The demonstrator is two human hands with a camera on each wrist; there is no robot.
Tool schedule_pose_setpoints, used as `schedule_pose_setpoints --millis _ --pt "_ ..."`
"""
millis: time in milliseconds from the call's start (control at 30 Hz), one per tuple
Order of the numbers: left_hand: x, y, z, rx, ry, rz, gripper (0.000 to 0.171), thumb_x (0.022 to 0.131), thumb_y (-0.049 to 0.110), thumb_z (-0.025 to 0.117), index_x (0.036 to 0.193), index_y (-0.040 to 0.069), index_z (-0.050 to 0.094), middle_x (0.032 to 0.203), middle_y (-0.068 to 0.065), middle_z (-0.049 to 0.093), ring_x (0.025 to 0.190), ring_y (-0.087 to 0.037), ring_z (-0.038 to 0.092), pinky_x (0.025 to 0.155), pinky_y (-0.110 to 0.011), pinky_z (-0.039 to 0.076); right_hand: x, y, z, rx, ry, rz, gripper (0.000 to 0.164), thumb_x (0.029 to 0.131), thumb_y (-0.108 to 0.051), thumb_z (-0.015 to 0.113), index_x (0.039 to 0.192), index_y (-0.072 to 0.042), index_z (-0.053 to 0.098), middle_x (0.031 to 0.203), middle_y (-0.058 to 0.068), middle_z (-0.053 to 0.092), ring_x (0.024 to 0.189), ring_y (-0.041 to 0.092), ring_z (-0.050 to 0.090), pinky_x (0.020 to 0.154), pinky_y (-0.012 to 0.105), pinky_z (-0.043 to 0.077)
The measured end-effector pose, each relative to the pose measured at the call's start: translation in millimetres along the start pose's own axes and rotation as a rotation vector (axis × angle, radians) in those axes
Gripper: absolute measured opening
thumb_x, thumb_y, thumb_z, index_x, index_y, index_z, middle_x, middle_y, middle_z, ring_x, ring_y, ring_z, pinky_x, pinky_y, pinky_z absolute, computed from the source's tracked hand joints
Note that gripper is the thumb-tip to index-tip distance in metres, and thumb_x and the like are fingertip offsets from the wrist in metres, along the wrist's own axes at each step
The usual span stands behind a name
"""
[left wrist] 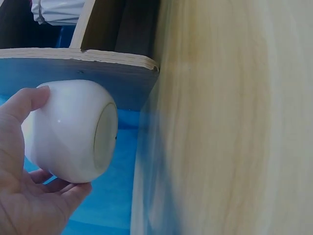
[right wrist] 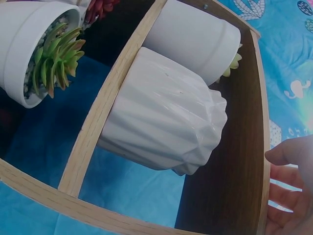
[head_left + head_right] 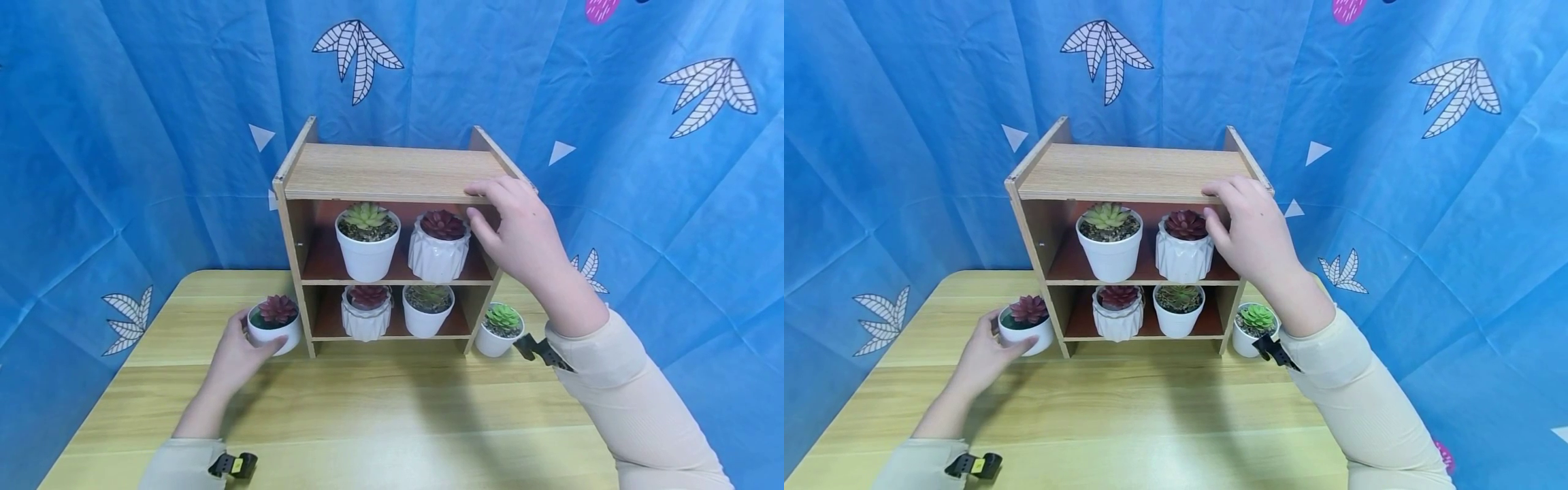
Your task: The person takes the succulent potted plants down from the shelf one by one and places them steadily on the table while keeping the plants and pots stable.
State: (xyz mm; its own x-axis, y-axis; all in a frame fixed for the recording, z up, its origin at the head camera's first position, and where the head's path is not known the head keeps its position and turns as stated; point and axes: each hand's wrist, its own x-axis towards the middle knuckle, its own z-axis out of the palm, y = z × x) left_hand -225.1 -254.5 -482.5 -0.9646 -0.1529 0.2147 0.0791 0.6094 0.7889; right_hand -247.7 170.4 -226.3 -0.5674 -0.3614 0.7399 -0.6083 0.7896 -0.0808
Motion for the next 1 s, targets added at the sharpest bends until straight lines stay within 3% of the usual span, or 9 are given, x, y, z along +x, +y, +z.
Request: schedule_pose_setpoints --millis 1000 --pt "-2.2 -12.2 8.3 0.03 -0.046 -0.004 0.1 0.073 0.049 0.073 0.138 -0.007 0.021 0.128 -0.029 0.041 0.115 -0.041 0.044 0.093 -0.058 0.037 -0.5 0.6 1.6 -0.002 0.004 0.003 0.027 0.087 -0.019 0.06 0.112 -0.011 0.062 0.11 0.007 0.06 0.108 0.027 0.05 0.091 0.043 0.039"
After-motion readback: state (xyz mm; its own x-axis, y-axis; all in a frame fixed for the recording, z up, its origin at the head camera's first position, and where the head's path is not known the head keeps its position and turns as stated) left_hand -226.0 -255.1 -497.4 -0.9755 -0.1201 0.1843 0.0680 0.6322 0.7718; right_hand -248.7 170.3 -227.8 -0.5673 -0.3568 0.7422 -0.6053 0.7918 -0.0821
